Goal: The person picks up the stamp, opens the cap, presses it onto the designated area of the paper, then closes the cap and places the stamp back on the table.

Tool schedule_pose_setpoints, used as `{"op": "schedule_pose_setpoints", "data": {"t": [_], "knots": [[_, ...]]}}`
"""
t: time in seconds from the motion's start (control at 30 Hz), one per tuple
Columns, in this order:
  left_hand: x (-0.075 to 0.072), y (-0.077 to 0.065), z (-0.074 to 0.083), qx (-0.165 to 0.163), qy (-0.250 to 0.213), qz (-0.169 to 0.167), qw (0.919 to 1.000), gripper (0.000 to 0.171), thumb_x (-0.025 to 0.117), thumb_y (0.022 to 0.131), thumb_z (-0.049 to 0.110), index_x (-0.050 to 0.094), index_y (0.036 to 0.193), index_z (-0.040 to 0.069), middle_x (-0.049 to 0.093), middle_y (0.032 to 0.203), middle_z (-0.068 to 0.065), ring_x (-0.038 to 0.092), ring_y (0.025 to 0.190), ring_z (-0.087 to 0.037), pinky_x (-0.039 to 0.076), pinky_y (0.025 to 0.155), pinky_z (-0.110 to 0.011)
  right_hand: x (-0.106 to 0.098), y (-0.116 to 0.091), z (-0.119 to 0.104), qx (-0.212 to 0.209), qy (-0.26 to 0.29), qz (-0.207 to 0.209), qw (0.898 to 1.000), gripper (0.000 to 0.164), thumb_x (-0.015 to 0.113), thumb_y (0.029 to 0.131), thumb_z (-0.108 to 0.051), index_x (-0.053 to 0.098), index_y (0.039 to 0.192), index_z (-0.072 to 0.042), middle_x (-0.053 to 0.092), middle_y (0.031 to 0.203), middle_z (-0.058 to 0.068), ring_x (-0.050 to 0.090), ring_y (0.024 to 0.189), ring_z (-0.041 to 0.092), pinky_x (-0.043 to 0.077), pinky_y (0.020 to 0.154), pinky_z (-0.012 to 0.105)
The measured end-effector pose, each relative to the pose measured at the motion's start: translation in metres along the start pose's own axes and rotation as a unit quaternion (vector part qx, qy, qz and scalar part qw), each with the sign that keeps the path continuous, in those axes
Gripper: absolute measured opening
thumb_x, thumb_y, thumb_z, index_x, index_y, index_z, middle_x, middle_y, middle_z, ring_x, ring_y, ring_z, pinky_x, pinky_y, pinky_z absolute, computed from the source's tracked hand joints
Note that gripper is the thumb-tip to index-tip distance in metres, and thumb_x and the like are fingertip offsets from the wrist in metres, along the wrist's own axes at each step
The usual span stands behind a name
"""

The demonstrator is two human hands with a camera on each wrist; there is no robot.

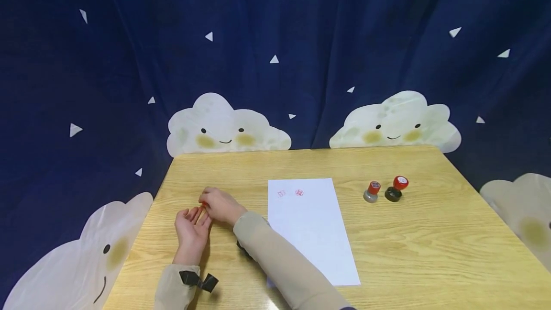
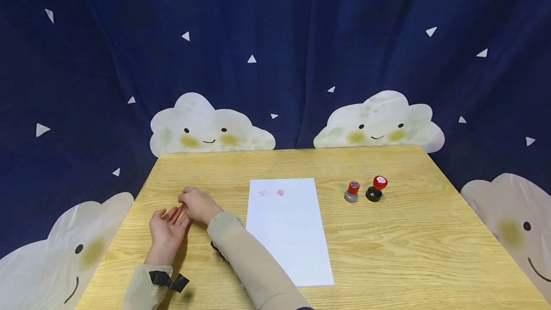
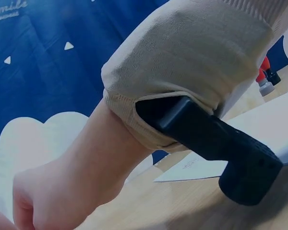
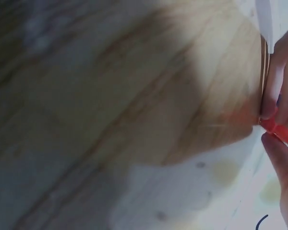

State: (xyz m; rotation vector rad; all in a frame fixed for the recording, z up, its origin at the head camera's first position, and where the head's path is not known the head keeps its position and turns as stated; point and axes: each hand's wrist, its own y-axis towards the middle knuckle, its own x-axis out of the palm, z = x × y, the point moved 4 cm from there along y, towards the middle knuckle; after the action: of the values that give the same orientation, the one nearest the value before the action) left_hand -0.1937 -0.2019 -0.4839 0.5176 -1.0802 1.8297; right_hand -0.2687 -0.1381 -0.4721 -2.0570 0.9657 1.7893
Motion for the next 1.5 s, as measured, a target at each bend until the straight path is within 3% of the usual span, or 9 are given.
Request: {"op": "schedule_pose_setpoints", "data": {"t": [0.2,0.3,0.43,0.6,0.77,0.97,1.17,1.37,1.5], "knots": [[0.0,0.016,-0.002,-0.001,-0.014,0.004,0.9999,0.049,0.022,0.1,0.027,0.014,0.144,0.008,0.019,0.14,-0.006,0.025,0.135,-0.024,0.032,0.11,-0.027,-0.01,0.001,0.001,-0.004,-0.005,0.03,1.0,0.01,0.062,0.085,-0.006,0.067,0.083,-0.014,0.057,0.085,-0.006,0.052,0.072,0.002,0.043,0.063,0.008],[0.001,0.024,-0.003,0.006,-0.033,-0.018,0.9993,0.03,0.025,0.1,0.022,0.031,0.124,0.004,0.031,0.12,-0.006,0.04,0.117,-0.016,0.039,0.101,-0.021,-0.019,0.003,0.0,0.002,-0.005,0.026,1.0,0.011,0.063,0.084,-0.005,0.067,0.079,-0.014,0.054,0.08,-0.006,0.05,0.068,0.003,0.042,0.06,0.009],[0.004,0.027,-0.004,0.016,-0.079,-0.042,0.9958,0.016,0.027,0.101,0.011,0.039,0.103,0.002,0.039,0.104,-0.007,0.052,0.093,-0.012,0.047,0.088,-0.021,-0.029,0.003,-0.001,0.005,-0.007,0.003,1.0,0.013,0.064,0.08,-0.004,0.066,0.075,-0.015,0.053,0.077,-0.006,0.049,0.066,0.005,0.041,0.057,0.012],[0.007,0.022,-0.006,-0.007,-0.118,-0.057,0.9913,0.015,0.036,0.1,0.006,0.047,0.108,0.001,0.048,0.107,-0.005,0.053,0.101,-0.011,0.047,0.091,-0.019,-0.042,0.0,-0.002,-0.003,0.002,-0.025,1.0,0.012,0.066,0.078,-0.004,0.066,0.074,-0.015,0.054,0.075,-0.007,0.046,0.065,0.006,0.038,0.055,0.012],[0.009,0.01,-0.012,-0.034,-0.12,-0.094,0.9878,0.018,0.039,0.1,0.006,0.048,0.115,0.001,0.055,0.11,-0.007,0.045,0.121,-0.009,0.037,0.105,-0.018,-0.064,-0.008,-0.005,-0.016,0.025,-0.038,0.999,0.011,0.067,0.077,-0.003,0.068,0.073,-0.013,0.056,0.074,-0.006,0.047,0.065,0.006,0.039,0.056,0.012],[0.014,-0.011,-0.024,-0.064,-0.145,-0.143,0.977,0.018,0.042,0.098,0.003,0.057,0.107,-0.001,0.059,0.11,-0.009,0.055,0.111,-0.012,0.031,0.109,-0.019,-0.089,-0.025,-0.007,-0.04,0.045,-0.046,0.997,0.011,0.066,0.074,-0.002,0.069,0.071,-0.012,0.061,0.072,-0.005,0.048,0.065,0.005,0.04,0.057,0.01],[0.019,-0.035,-0.035,-0.071,-0.137,-0.174,0.9726,0.021,0.042,0.098,0.003,0.062,0.105,-0.002,0.061,0.111,-0.01,0.059,0.105,-0.015,0.028,0.111,-0.021,-0.107,-0.048,-0.011,-0.063,0.051,-0.046,0.996,0.013,0.067,0.076,-0.002,0.07,0.071,-0.013,0.06,0.07,-0.007,0.047,0.063,0.003,0.037,0.054,0.009],[0.026,-0.062,-0.047,-0.084,-0.146,-0.188,0.9675,0.02,0.045,0.097,0.003,0.06,0.11,-0.003,0.058,0.118,-0.012,0.057,0.112,-0.018,0.032,0.11,-0.025,-0.129,-0.077,-0.016,-0.062,0.097,-0.061,0.991,0.013,0.068,0.078,0.0,0.074,0.08,-0.012,0.065,0.076,-0.007,0.051,0.066,-0.001,0.041,0.059,0.006],[0.03,-0.083,-0.058,-0.097,-0.167,-0.206,0.9592,0.022,0.046,0.097,0.001,0.056,0.115,-0.004,0.056,0.122,-0.015,0.054,0.117,-0.021,0.031,0.111,-0.027,-0.148,-0.098,-0.019,-0.061,0.124,-0.068,0.988,0.014,0.069,0.079,0.0,0.075,0.083,-0.013,0.066,0.078,-0.008,0.053,0.069,-0.002,0.044,0.062,0.005]]}}
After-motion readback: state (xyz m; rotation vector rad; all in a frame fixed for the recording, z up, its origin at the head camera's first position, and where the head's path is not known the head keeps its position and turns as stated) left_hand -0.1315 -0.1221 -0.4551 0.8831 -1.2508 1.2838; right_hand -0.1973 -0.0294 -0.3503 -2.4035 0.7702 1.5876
